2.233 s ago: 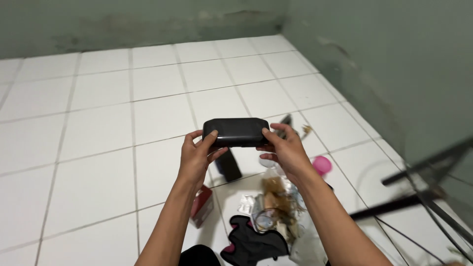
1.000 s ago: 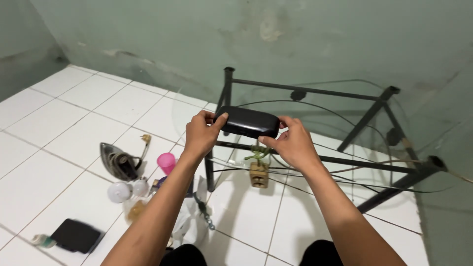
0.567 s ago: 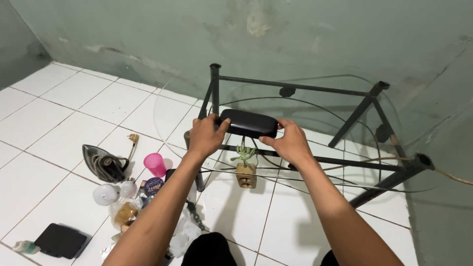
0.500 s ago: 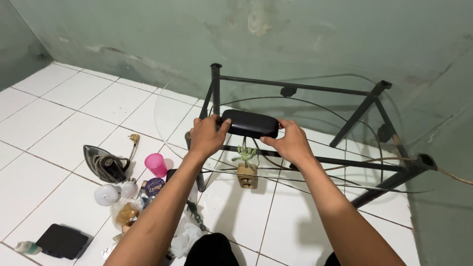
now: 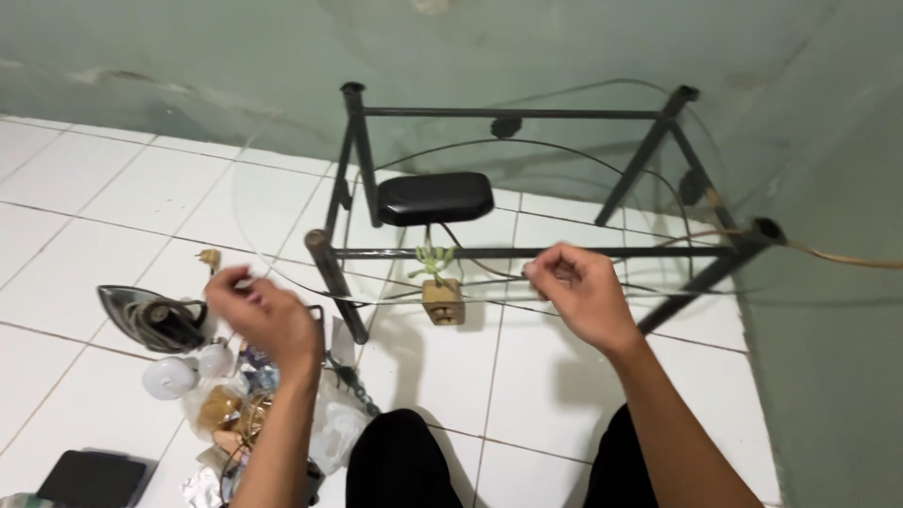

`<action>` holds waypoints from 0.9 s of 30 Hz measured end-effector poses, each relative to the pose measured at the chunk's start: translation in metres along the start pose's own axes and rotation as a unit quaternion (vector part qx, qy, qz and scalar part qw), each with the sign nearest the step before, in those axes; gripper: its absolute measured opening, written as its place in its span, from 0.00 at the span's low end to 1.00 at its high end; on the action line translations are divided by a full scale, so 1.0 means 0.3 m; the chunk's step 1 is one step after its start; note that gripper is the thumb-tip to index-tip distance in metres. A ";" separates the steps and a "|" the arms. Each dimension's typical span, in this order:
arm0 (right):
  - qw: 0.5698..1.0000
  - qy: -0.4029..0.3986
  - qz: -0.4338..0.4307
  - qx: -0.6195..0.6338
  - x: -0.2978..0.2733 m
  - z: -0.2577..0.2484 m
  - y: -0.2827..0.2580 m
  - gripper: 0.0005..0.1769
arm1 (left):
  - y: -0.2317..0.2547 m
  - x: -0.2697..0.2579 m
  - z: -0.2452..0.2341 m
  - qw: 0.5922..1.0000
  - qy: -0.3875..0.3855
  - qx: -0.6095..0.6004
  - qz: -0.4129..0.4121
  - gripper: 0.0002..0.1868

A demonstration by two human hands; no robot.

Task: Organizing various household items and wiping a glass table with a cloth.

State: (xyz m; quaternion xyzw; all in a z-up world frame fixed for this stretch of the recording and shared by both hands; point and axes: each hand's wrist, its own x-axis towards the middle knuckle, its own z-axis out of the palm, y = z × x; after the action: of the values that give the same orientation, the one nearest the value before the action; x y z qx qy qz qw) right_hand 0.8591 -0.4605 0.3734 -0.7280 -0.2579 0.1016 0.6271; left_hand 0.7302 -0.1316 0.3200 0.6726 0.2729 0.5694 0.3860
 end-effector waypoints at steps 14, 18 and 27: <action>0.959 0.197 0.196 -0.050 0.023 -0.284 0.562 0.44 | -0.424 -0.209 0.238 0.963 -0.223 0.053 -0.139 0.37; 0.906 0.254 0.190 0.279 0.107 -0.249 0.532 0.37 | -0.417 -0.194 0.311 0.950 -0.266 0.059 -0.150 0.61; 0.823 0.284 0.121 0.477 0.181 -0.235 0.518 0.13 | -0.425 -0.201 0.365 0.915 -0.317 0.172 -0.181 0.73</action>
State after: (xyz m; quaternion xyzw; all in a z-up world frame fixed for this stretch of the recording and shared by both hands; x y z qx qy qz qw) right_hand 0.9768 -0.5065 0.2466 -0.3602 0.1025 0.0759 0.9241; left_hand 0.8342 -0.1327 0.1748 0.8126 0.3475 0.1910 0.4272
